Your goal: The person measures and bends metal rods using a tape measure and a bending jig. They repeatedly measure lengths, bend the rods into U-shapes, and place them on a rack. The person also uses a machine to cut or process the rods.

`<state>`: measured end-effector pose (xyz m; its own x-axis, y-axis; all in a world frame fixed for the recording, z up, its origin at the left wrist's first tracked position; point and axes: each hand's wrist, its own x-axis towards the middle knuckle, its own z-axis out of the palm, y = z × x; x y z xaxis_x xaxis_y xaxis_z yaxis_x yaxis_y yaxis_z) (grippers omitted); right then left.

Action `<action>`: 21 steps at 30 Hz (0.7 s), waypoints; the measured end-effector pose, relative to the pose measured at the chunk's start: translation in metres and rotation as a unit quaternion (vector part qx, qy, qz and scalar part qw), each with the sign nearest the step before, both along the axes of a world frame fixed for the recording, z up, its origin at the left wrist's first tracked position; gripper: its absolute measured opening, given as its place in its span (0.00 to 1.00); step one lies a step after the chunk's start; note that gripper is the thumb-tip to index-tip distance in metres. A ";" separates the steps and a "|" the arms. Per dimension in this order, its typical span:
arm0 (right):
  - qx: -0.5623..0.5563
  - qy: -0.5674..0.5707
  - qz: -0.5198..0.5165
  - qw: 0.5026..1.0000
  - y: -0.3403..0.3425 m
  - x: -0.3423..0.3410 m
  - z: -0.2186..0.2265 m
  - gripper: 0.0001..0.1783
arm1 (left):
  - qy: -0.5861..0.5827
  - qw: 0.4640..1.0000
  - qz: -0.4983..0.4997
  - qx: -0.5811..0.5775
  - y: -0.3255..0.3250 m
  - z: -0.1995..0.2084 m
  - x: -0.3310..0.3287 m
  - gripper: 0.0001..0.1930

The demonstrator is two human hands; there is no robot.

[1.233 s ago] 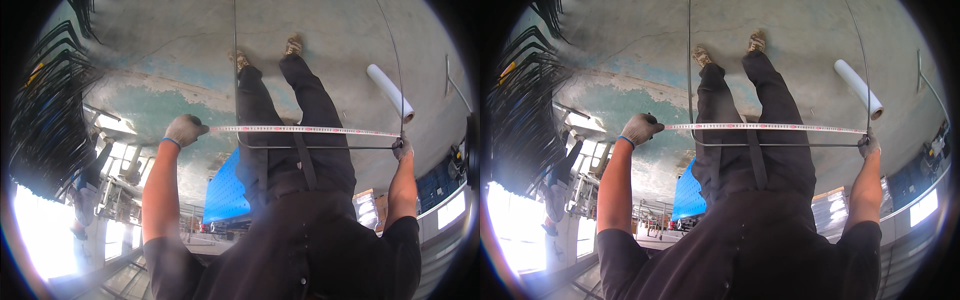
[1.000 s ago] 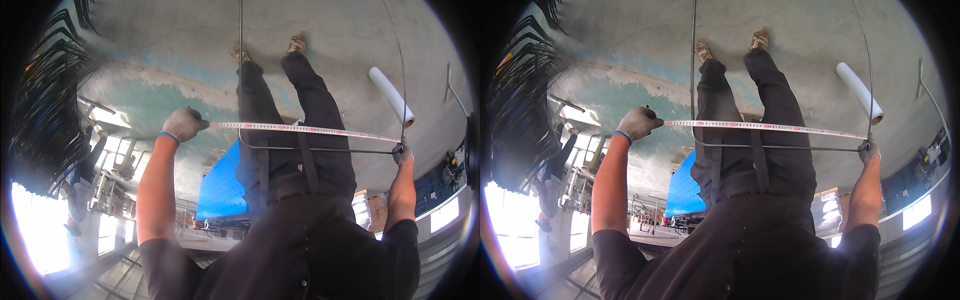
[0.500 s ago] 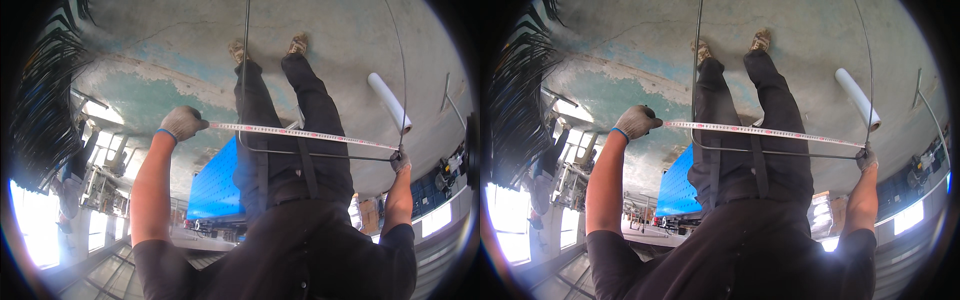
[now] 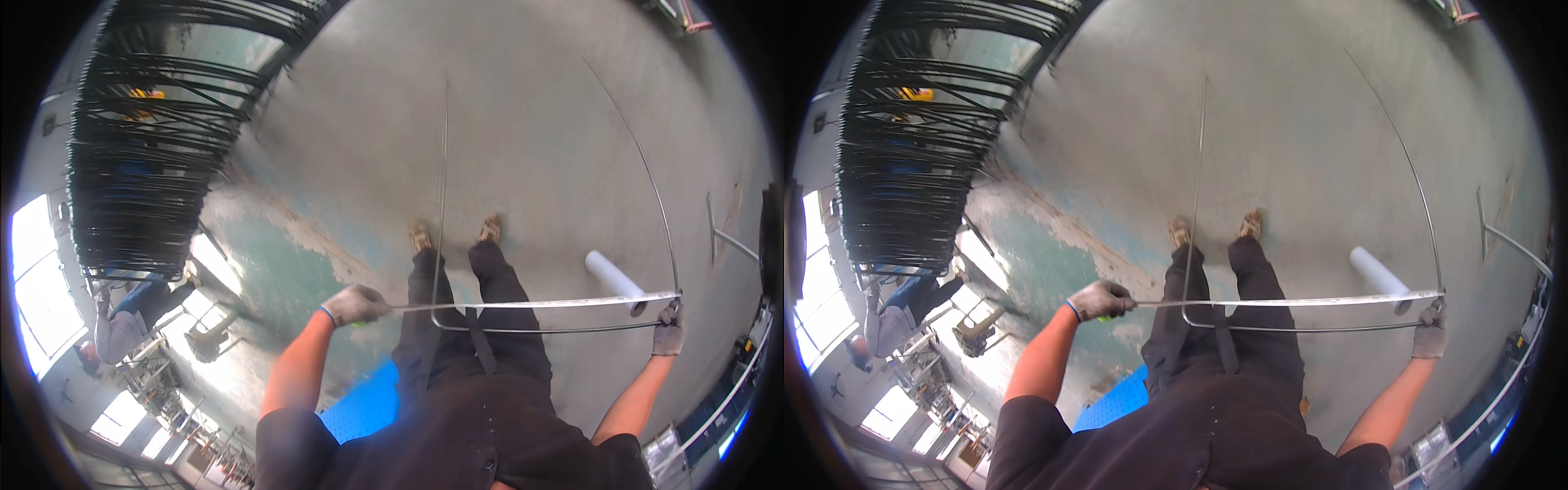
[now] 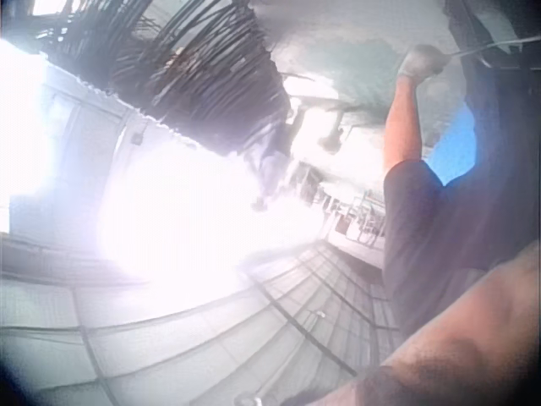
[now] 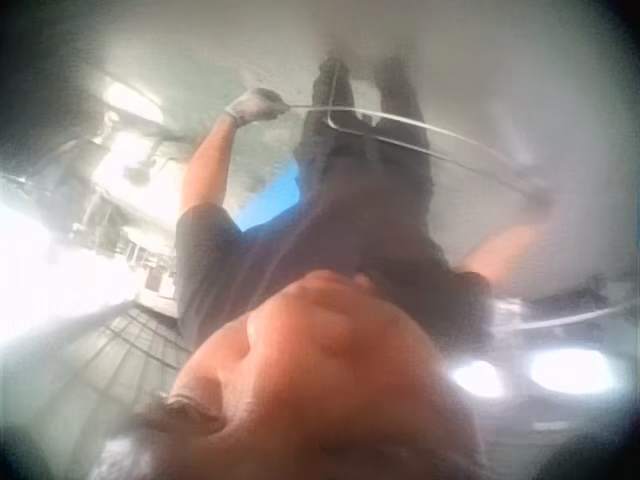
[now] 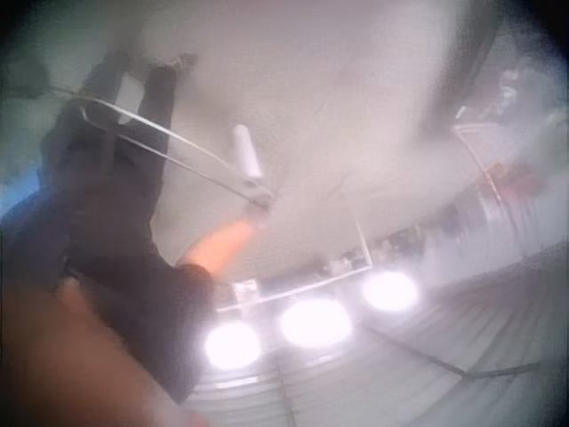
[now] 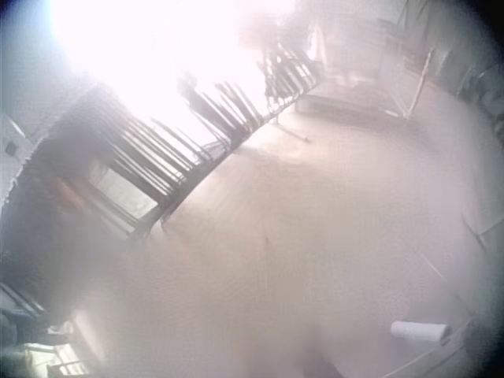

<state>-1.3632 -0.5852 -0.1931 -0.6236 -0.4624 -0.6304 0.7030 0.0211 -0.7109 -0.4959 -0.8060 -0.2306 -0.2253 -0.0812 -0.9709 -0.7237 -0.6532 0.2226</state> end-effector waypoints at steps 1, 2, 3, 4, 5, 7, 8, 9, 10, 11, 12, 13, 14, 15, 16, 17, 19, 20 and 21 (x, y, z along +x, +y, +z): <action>-0.027 0.031 0.015 0.999 -0.017 0.018 0.003 0.16 | 0.007 1.000 0.010 -0.004 0.006 0.005 0.001 0.23; -0.052 0.064 0.031 0.996 -0.039 0.032 0.011 0.16 | 0.021 0.999 0.030 -0.002 0.008 0.015 -0.004 0.21; -0.079 0.097 0.045 0.991 -0.060 0.048 0.024 0.17 | 0.036 0.998 0.050 -0.002 0.012 0.028 -0.010 0.20; -0.070 0.126 0.048 0.988 -0.087 0.074 0.036 0.16 | 0.039 0.996 0.083 -0.014 0.020 0.037 -0.014 0.20; -0.042 0.172 0.031 0.984 -0.121 0.110 0.053 0.17 | 0.053 0.990 0.125 -0.024 0.030 0.044 -0.017 0.19; 0.015 0.261 -0.022 0.965 -0.179 0.171 0.084 0.18 | 0.088 0.967 0.235 -0.039 0.044 0.047 -0.015 0.18; -0.012 0.242 0.014 0.970 -0.198 0.172 0.086 0.20 | 0.110 0.956 0.270 -0.039 0.045 0.061 -0.018 0.18; -0.014 0.251 0.017 0.968 -0.221 0.178 0.095 0.20 | 0.081 0.947 0.302 -0.073 0.046 0.076 -0.025 0.19; -0.013 0.260 0.024 0.965 -0.249 0.190 0.108 0.20 | 0.058 0.933 0.344 -0.087 0.048 0.085 -0.032 0.19; -0.009 0.270 0.030 0.962 -0.277 0.198 0.125 0.20 | 0.037 0.918 0.383 -0.097 0.048 0.092 -0.036 0.19; -0.016 0.287 0.033 0.957 -0.304 0.197 0.143 0.20 | 0.037 0.909 0.401 -0.112 0.053 0.094 -0.037 0.18; -0.021 0.304 0.036 0.952 -0.333 0.195 0.163 0.21 | 0.037 0.899 0.418 -0.125 0.058 0.092 -0.036 0.18; -0.027 0.327 0.078 0.941 -0.356 0.180 0.179 0.21 | 0.037 0.890 0.433 -0.136 0.063 0.093 -0.037 0.18; -0.029 0.351 0.117 0.928 -0.375 0.162 0.196 0.22 | 0.021 0.892 0.430 -0.137 0.068 0.094 -0.041 0.19; -0.044 0.373 0.138 0.916 -0.392 0.152 0.224 0.22 | 0.011 0.896 0.423 -0.134 0.071 0.095 -0.042 0.19; -0.055 0.399 0.169 0.899 -0.404 0.146 0.254 0.23 | -0.003 0.898 0.419 -0.132 0.077 0.095 -0.044 0.19; -0.074 0.455 0.234 0.856 -0.420 0.138 0.311 0.25 | -0.018 0.895 0.420 -0.149 0.095 0.086 -0.049 0.20; -0.052 0.476 0.245 0.843 -0.421 0.130 0.337 0.24 | -0.025 0.894 0.420 -0.156 0.104 0.080 -0.050 0.20; -0.032 0.496 0.254 0.830 -0.421 0.118 0.361 0.24 | -0.038 0.895 0.414 -0.159 0.112 0.074 -0.051 0.21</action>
<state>-1.2448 -1.0058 0.1677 -0.5354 -0.8370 0.1131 -0.3175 0.0754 -0.9452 -0.5468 -0.6945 -0.1569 0.1056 -0.4656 -0.8787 -0.0406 -0.8849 0.4640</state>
